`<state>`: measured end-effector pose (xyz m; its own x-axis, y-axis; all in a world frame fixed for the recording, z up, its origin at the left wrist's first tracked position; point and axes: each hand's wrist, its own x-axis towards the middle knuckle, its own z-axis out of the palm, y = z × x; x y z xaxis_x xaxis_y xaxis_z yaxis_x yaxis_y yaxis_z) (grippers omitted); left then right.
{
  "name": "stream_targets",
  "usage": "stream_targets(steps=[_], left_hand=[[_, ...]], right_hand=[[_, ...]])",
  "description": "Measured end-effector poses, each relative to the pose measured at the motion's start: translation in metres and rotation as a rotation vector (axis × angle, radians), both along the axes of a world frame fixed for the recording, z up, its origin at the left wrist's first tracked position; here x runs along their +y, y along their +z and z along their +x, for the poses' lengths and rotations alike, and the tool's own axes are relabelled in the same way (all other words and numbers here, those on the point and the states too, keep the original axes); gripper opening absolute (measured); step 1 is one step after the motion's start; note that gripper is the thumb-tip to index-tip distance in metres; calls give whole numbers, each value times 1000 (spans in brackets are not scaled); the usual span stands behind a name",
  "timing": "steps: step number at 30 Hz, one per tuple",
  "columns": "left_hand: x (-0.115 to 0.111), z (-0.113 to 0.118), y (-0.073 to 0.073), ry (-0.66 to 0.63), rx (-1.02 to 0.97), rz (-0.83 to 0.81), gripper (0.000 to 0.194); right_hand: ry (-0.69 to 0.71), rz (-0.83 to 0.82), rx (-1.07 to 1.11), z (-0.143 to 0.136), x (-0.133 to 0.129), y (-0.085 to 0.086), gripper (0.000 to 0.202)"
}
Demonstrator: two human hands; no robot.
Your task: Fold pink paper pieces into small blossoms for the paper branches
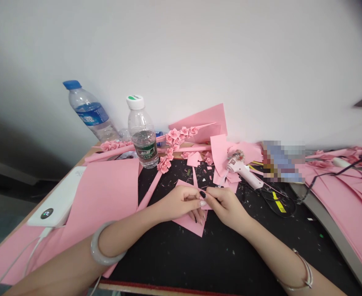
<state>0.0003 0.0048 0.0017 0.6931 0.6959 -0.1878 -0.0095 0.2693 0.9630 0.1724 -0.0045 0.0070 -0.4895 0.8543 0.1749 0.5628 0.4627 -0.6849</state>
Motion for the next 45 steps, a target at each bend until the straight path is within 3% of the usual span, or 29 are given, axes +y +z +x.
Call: stream_targets(steps=[8, 14, 18, 22, 26, 29, 31, 34, 37, 39, 43, 45], left_hand=[[-1, 0, 8, 190, 151, 376, 22], [-2, 1, 7, 213, 272, 608, 20], [-3, 0, 4, 180, 330, 713, 12], [-5, -1, 5, 115, 325, 715, 9], [-4, -2, 8, 134, 290, 675, 4], [-1, -1, 5, 277, 218, 524, 9], [2, 0, 1, 393, 120, 382, 24], [5, 0, -4, 347, -10, 239, 33], [5, 1, -5, 272, -24, 211, 27], [5, 1, -5, 311, -21, 188, 28], [4, 0, -3, 340, -39, 138, 30], [4, 0, -1, 336, -43, 129, 28]], right_hand=[[-251, 111, 87, 2, -3, -1, 19], [-13, 41, 49, -2, -7, 3, 22], [13, 34, 47, -4, -7, 2, 19], [-11, 35, 57, -3, -5, 0, 23], [-65, -5, 97, -2, -4, -1, 27], [-108, -59, 162, -2, -3, -2, 28], [-100, -110, 219, -3, -3, -3, 29], [-68, -149, 267, -3, -2, -3, 30], [-72, -122, 240, -3, -2, -3, 30], [-118, -90, 222, -2, -2, -4, 29], [-278, -5, 284, -2, -1, -6, 4], [-279, 49, 307, -2, -1, -6, 15]])
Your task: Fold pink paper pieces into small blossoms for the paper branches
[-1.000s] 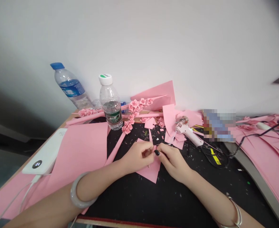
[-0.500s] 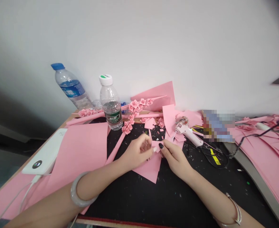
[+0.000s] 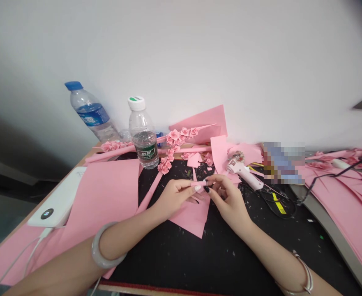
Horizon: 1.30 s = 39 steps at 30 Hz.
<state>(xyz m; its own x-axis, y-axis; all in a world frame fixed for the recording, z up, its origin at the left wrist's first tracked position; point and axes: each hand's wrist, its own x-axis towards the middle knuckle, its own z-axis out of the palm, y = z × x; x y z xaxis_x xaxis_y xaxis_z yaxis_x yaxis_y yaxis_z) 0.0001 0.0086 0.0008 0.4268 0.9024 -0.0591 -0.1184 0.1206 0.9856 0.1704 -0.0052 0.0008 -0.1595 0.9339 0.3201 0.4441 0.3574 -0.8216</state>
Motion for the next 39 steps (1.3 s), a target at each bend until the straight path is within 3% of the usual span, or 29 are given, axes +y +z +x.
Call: stream_targets(steps=[5, 10, 14, 18, 23, 28, 39], left_hand=[[-1, 0, 3, -18, -16, -19, 28], [-3, 1, 4, -14, 11, -12, 30], [-4, 1, 4, -15, 14, -10, 30], [-3, 2, 3, 28, -9, -67, 27], [-2, 1, 2, 69, -44, -183, 24], [0, 1, 2, 47, -112, -250, 25], [-1, 1, -2, 4, -123, -219, 21]], right_hand=[[82, 134, -18, 0, 0, -1, 23], [24, 160, -62, -2, -3, -2, 23], [1, 280, -116, -2, -5, -1, 22], [90, 388, -233, 0, -4, 0, 28], [206, 333, -413, 3, -4, 4, 40], [247, 313, -492, 3, -4, 6, 40], [274, 332, -426, 13, 5, 6, 39]])
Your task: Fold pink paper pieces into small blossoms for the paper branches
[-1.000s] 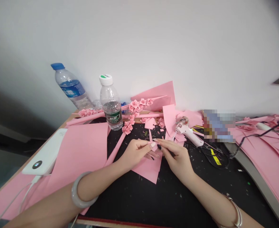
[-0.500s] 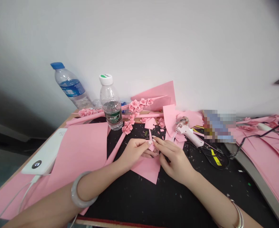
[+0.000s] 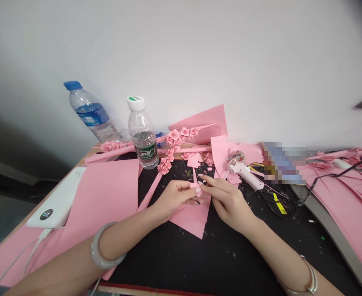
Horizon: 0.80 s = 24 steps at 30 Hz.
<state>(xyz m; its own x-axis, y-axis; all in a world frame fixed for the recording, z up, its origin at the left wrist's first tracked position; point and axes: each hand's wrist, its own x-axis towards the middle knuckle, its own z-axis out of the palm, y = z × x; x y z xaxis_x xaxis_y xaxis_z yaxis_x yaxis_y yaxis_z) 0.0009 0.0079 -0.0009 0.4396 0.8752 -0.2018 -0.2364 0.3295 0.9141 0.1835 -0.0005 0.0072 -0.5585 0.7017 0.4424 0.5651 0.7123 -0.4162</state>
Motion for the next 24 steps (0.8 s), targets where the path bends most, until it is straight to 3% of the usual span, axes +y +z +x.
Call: stream_targets(steps=[5, 9, 15, 21, 24], left_hand=[[1, 0, 3, -35, 52, 83, 20], [1, 0, 8, -151, 114, 140, 21], [-1, 1, 8, -273, 178, 159, 21], [0, 0, 4, -307, 182, 176, 22], [0, -1, 4, -304, 199, 191, 24]], right_hand=[[-80, -141, 121, 0, 0, 2, 32], [-90, -302, 100, -3, 2, 6, 5], [42, -465, 58, -6, 1, 9, 26], [-29, -461, 70, -5, -1, 3, 33], [-85, -425, 170, -6, -1, 3, 25]])
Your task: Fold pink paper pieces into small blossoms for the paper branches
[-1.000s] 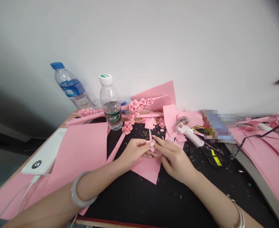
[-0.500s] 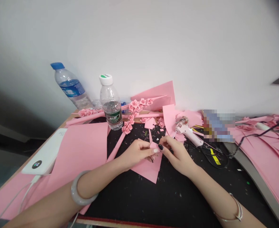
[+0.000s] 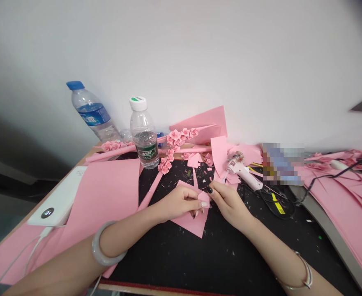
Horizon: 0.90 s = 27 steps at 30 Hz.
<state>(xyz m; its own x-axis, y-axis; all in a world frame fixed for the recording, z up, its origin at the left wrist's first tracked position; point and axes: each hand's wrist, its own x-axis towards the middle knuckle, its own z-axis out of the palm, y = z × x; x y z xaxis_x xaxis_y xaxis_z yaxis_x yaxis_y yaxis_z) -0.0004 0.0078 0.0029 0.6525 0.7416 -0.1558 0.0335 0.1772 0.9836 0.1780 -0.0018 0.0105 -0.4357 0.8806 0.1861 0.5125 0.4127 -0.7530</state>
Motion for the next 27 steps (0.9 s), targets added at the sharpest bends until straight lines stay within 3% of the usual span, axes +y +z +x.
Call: stream_targets(steps=[3, 7, 13, 21, 27], left_hand=[[-1, -1, 1, 7, 13, 15, 24], [0, -1, 2, 25, 52, 28, 25], [0, 0, 2, 28, 68, -17, 24], [0, -1, 3, 32, -36, -125, 19], [1, -1, 0, 22, -133, -285, 20]], right_hand=[[24, -8, 72, -3, -1, 1, 10], [67, 8, 140, -7, -3, 0, 14], [-15, -20, 262, -11, -6, -4, 11], [111, 215, 84, -3, -4, 5, 16], [185, 263, 14, 3, -2, 5, 29]])
